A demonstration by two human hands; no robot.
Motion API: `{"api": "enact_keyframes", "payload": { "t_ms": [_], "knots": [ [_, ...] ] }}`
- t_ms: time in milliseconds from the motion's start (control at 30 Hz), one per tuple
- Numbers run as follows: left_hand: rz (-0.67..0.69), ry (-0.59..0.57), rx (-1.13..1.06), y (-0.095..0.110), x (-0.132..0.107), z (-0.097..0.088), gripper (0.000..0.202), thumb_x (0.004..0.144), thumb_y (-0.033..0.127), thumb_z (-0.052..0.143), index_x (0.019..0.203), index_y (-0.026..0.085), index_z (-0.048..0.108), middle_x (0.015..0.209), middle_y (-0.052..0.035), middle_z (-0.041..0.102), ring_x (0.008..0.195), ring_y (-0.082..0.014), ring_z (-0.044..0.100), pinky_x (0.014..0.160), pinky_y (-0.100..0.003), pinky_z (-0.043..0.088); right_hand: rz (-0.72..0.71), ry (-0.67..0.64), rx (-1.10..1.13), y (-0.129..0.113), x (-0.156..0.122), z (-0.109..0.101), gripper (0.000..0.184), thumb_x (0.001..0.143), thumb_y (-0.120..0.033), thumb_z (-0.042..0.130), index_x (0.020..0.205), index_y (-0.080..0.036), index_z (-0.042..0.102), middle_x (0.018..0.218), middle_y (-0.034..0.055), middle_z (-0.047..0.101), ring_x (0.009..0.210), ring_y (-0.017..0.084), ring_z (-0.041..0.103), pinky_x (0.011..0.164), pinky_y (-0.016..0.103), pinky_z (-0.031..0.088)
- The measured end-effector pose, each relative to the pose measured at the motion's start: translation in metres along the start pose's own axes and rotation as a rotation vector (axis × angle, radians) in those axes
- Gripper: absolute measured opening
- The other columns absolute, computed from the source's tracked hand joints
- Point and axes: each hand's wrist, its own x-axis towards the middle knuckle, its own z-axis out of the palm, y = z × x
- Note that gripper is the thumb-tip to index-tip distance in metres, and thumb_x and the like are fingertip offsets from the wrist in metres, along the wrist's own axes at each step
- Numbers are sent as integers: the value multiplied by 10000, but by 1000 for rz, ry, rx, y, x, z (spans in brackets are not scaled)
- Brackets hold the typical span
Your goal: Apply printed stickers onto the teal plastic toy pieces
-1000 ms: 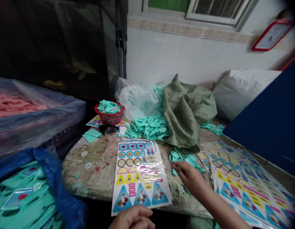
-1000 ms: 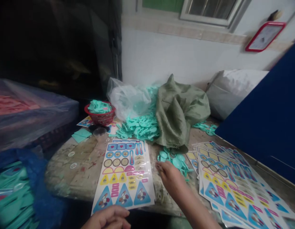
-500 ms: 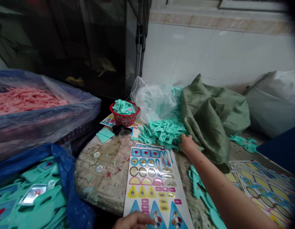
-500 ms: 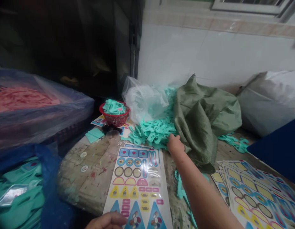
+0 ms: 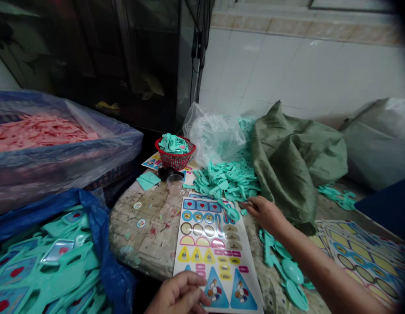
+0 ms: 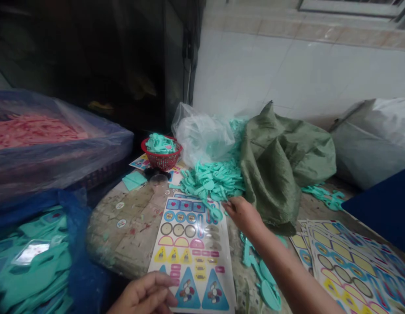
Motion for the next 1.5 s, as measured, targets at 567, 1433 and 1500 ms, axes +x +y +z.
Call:
{"api": "enact_keyframes", "payload": {
  "t_ms": [567,1433,1500],
  "knots": [
    [18,-33,-225,-1,-14,24,397,790,336,625,1124,138,541,939,-103,698,662,-139,673,556,-191,502,-210,-171,654,-97,-142,14,385,805,-166,518,1173,-270,558,980,40,626,875,157,620,743,244,511],
    [75,142,-352,-3,35,5,258,743,279,683,951,144,612,974,-79,630,972,-240,637,857,-360,525,5,-95,438,-40,-60,81,166,822,-343,489,730,-213,535,731,12,605,670,163,544,611,265,382],
    [67,146,-355,-2,35,5,256,732,273,693,940,146,615,953,-70,626,967,-241,638,851,-360,529,9,-92,435,-40,-59,81,169,817,-350,491,727,-213,534,736,16,599,681,171,537,625,278,377]
  ]
}}
